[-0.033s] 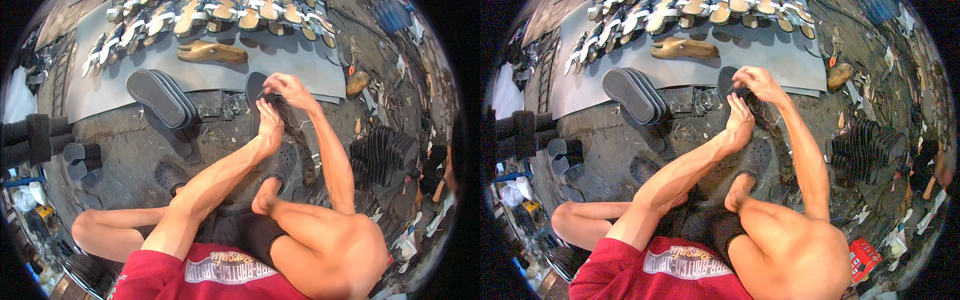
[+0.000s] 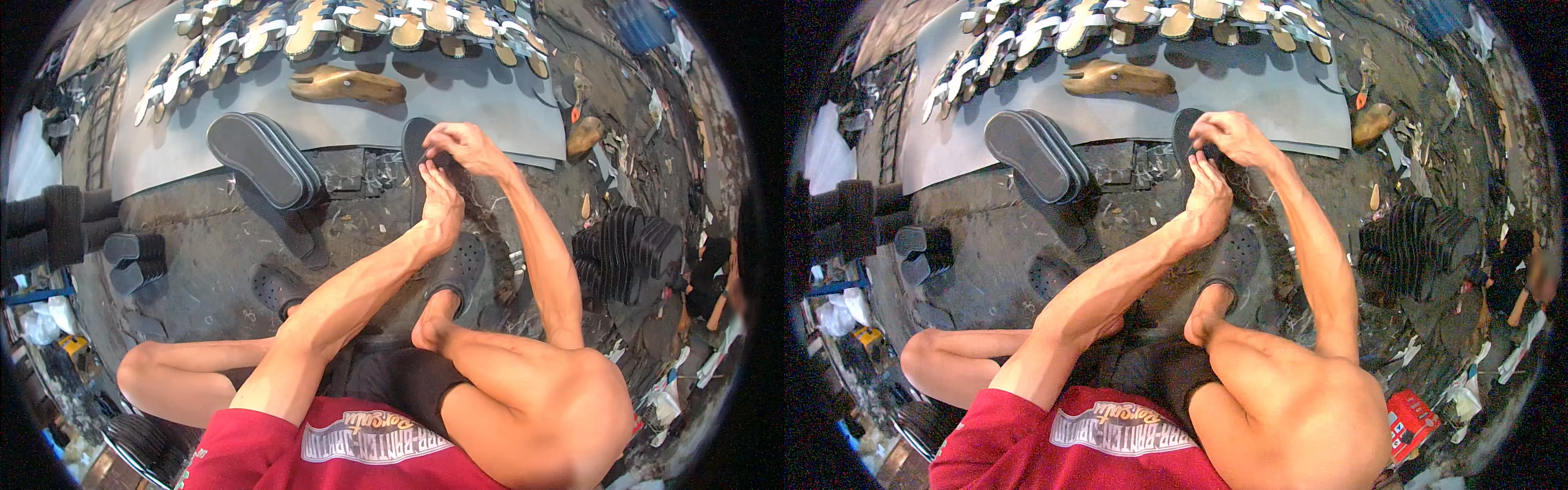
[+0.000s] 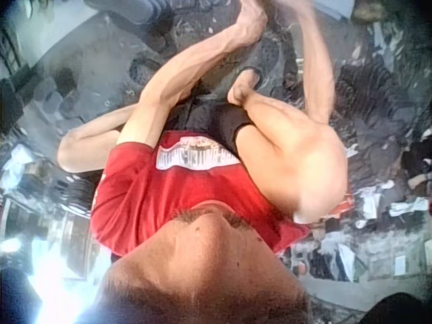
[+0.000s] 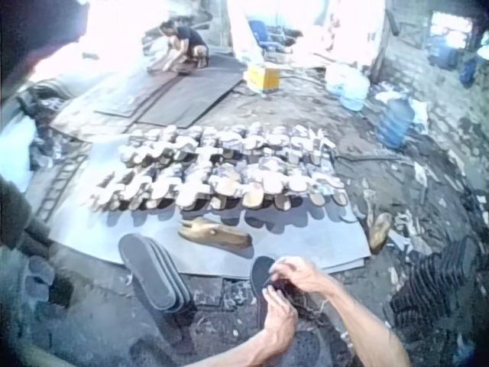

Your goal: The person sits on the floor and repeatedly wipes the surface of black shoe insoles with their hands. They handle the insoles one at a time, rubbing the surface, then stacking them into a pile.

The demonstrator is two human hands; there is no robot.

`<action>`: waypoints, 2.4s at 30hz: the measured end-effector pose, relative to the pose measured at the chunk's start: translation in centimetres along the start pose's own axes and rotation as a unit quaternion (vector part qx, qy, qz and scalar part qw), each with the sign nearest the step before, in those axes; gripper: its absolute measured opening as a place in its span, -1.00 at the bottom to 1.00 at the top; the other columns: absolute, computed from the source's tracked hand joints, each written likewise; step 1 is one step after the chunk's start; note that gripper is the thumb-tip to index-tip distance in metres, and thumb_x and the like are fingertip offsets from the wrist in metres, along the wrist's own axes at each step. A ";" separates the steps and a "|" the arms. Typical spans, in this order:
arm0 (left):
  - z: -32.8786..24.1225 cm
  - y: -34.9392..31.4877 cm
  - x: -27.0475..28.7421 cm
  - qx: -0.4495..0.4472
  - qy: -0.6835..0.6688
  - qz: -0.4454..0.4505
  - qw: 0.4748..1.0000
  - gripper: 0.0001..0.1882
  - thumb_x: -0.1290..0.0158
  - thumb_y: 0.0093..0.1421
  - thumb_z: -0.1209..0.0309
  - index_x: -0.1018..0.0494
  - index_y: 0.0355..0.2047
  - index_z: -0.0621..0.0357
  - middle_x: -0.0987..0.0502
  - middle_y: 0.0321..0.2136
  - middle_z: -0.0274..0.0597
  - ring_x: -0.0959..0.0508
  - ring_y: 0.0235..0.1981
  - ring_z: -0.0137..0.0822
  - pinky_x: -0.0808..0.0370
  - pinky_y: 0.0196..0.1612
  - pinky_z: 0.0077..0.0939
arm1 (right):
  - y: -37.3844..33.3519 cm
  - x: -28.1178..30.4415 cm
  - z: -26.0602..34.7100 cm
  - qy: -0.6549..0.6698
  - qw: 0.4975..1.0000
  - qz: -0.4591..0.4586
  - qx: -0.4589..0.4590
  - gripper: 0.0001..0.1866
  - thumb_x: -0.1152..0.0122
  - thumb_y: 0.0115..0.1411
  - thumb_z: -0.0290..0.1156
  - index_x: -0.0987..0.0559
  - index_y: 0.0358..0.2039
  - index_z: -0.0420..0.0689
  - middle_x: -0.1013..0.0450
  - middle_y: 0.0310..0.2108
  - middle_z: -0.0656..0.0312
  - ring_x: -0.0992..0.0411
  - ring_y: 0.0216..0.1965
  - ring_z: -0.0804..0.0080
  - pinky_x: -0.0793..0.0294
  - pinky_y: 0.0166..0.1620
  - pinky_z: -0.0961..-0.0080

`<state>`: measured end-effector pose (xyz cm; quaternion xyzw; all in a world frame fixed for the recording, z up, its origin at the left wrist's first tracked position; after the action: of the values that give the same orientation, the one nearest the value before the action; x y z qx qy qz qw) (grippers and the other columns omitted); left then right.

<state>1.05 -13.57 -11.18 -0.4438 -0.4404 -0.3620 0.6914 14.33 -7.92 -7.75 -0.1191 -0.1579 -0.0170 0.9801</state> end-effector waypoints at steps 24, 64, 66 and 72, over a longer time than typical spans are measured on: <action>3.7 -0.6 -0.4 0.038 -0.168 -0.014 0.985 -0.27 -0.09 0.37 0.38 -0.28 0.46 0.62 -0.28 0.47 0.56 -0.30 0.50 0.43 -0.33 0.48 0.30 | 3.4 -1.6 -0.8 -0.332 0.910 -0.226 0.100 -0.67 0.00 0.63 -0.14 -0.71 -0.05 0.03 -0.75 -0.22 0.47 -0.50 -0.07 0.20 -0.39 0.11 0.12; 11.4 9.0 -1.9 -0.095 -0.314 0.054 0.943 0.00 -0.69 -0.35 0.36 -0.46 0.16 0.18 -0.58 0.10 0.16 -0.66 0.13 0.25 -0.63 0.14 0.10 | -8.5 -12.6 0.9 -0.338 0.879 -0.317 0.115 -0.77 -0.39 0.34 -0.45 -0.70 0.00 -0.08 -0.67 -0.21 0.29 -0.54 -0.24 0.22 -0.45 -0.13 0.21; 11.1 8.5 -1.2 -0.113 -0.313 0.055 0.941 0.05 -0.71 -0.37 0.34 -0.43 0.19 0.20 -0.55 0.12 0.17 -0.63 0.16 0.25 -0.62 0.16 0.11 | -9.8 -13.0 1.2 -0.361 0.876 -0.304 0.099 -0.78 -0.40 0.33 -0.44 -0.70 -0.01 -0.07 -0.65 -0.24 0.32 -0.53 -0.22 0.24 -0.43 -0.11 0.23; 11.4 7.1 -0.3 -0.144 -0.304 0.028 0.941 0.18 -0.75 -0.44 0.23 -0.41 0.24 0.22 -0.54 0.10 0.13 -0.58 0.20 0.21 -0.61 0.17 0.12 | -15.0 -15.2 2.9 -0.342 0.900 -0.260 0.077 -0.77 -0.43 0.30 -0.44 -0.70 -0.03 -0.03 -0.60 -0.30 0.36 -0.51 -0.20 0.29 -0.37 -0.04 0.23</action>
<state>4.05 -0.50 -11.05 -0.6401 -0.5600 -0.2495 0.4631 -2.04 -21.86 -6.37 0.0038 -0.5096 -0.2175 0.8325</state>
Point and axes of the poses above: each hand's wrist, its own y-axis towards the middle knuckle, its own x-axis out of the back of the hand, z = x × y, the point moved 4 cm from there along y, towards the middle knuckle
